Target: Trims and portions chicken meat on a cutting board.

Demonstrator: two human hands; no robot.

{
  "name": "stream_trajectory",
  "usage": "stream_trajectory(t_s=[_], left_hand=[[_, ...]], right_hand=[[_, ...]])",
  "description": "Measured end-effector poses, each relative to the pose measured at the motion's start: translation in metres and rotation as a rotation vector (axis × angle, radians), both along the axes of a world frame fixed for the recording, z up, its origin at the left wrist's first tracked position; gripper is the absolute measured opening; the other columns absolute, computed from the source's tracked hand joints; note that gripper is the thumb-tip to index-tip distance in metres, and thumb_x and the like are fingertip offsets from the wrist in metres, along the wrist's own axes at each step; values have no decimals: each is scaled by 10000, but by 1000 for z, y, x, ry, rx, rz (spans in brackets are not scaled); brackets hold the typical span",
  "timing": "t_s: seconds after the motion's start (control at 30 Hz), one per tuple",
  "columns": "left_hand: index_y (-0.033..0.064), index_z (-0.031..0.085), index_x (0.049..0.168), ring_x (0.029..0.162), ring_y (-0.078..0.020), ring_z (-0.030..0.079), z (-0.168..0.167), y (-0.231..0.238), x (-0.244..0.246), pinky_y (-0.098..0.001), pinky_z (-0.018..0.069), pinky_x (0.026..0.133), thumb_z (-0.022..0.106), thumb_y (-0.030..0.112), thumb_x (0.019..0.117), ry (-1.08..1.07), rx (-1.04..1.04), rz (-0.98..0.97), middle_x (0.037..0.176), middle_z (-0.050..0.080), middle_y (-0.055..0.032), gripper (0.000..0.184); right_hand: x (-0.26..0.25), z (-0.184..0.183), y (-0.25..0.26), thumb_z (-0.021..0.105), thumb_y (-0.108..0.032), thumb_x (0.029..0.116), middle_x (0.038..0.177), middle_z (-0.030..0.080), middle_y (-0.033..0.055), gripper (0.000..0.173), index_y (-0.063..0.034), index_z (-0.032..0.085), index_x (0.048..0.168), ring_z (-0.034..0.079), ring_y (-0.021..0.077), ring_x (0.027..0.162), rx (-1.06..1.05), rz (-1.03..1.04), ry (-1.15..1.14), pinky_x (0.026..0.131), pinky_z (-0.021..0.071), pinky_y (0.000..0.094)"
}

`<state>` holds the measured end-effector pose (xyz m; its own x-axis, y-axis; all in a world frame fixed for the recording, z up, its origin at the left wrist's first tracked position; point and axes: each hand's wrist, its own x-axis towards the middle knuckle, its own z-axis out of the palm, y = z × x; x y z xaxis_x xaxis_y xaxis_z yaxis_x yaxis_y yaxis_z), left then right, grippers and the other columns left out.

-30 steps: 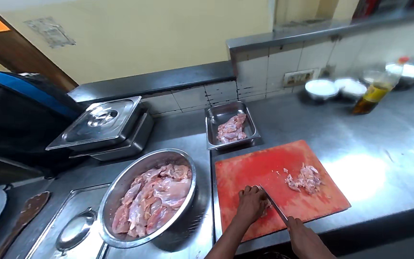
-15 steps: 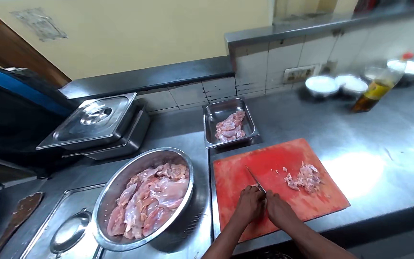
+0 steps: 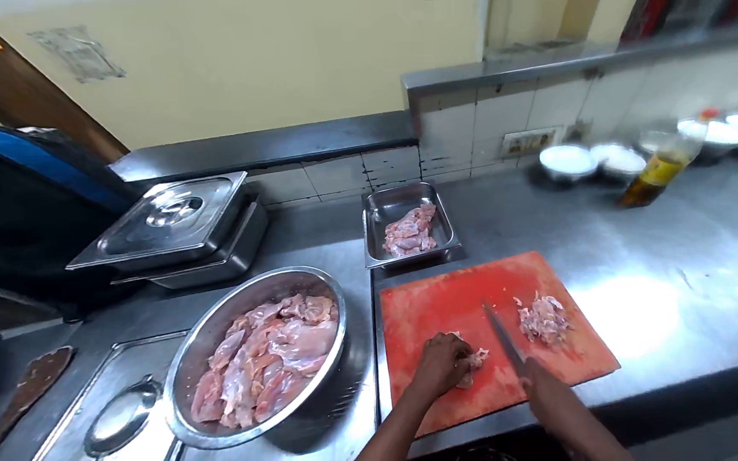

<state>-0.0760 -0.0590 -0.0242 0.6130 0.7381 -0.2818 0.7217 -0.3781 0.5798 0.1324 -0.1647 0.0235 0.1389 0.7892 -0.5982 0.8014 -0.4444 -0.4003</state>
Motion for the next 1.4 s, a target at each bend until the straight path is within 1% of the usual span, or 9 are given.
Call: stream_trajectory(t_s=[0.23, 0.43, 0.67, 0.8, 0.9, 1.03, 1.2, 1.33, 1.4], left_hand=[[185, 735, 1209, 1286, -308, 537, -3, -4, 14, -569, 368, 1080, 571, 379, 1025, 133, 64, -34, 1296, 660, -65, 313], [170, 737, 1213, 1294, -304, 539, -5, -7, 14, -558, 367, 1088, 559, 360, 1031, 123, 72, -26, 1310, 664, -67, 318], [147, 756, 1183, 1269, -295, 569, -11, -5, 1, -557, 372, 1099, 598, 351, 1016, -56, 72, 27, 1268, 691, -73, 308], [115, 722, 1242, 1236, -312, 596, -14, 3, -11, -564, 438, 1057, 596, 278, 974, -204, 146, 288, 1269, 679, -110, 338], [120, 615, 1397, 1386, -343, 473, -6, 4, -8, -575, 363, 1127, 632, 527, 941, 81, 92, 283, 1455, 559, -126, 611], [36, 532, 1433, 1386, -382, 454, 9, -12, 12, -600, 358, 1115, 737, 696, 789, 326, 46, 92, 1456, 526, -183, 945], [-34, 551, 1373, 1279, -399, 580, 13, -24, 23, -535, 485, 1068, 633, 230, 981, 286, -129, -15, 1387, 565, -245, 480], [19, 598, 1313, 1175, -376, 652, 45, -22, 13, -576, 518, 990, 582, 253, 1007, 169, -88, -57, 1245, 664, -211, 385], [27, 665, 1237, 1049, -316, 702, 94, -20, -2, -519, 560, 935, 568, 219, 1017, -36, 177, 49, 1138, 708, -169, 308]], right_hand=[[-32, -6, -37, 427, -182, 1087, 1334, 562, 280, 389, 3, 433, 1430, 645, 447, 1136, -132, 149, -53, 929, 538, 557], [-52, -21, 7, 394, -152, 1078, 1340, 560, 263, 416, -24, 387, 1475, 641, 422, 1161, -74, 128, -72, 944, 540, 538], [26, -25, 12, 433, -150, 1071, 1382, 551, 301, 512, 8, 335, 1548, 584, 451, 1253, -3, -32, -125, 1032, 475, 582], [46, -28, -4, 447, -219, 1095, 1195, 636, 253, 463, -11, 371, 1502, 703, 374, 968, 83, -251, 56, 867, 575, 528], [29, -33, -29, 445, -273, 1108, 954, 656, 180, 430, -46, 377, 1467, 695, 279, 699, 17, -334, 233, 681, 600, 451], [15, -45, -54, 454, -268, 1103, 873, 639, 147, 383, -33, 412, 1403, 669, 243, 645, -23, -361, 374, 640, 587, 420], [12, -46, -62, 467, -263, 1098, 853, 631, 139, 376, -24, 434, 1387, 654, 229, 622, 35, -370, 435, 624, 582, 412], [14, -47, -61, 474, -265, 1095, 873, 629, 128, 364, -28, 443, 1370, 655, 216, 633, 47, -365, 455, 630, 582, 404], [15, -50, -63, 474, -259, 1091, 884, 632, 131, 395, -15, 434, 1399, 655, 215, 634, 69, -376, 470, 629, 584, 411]])
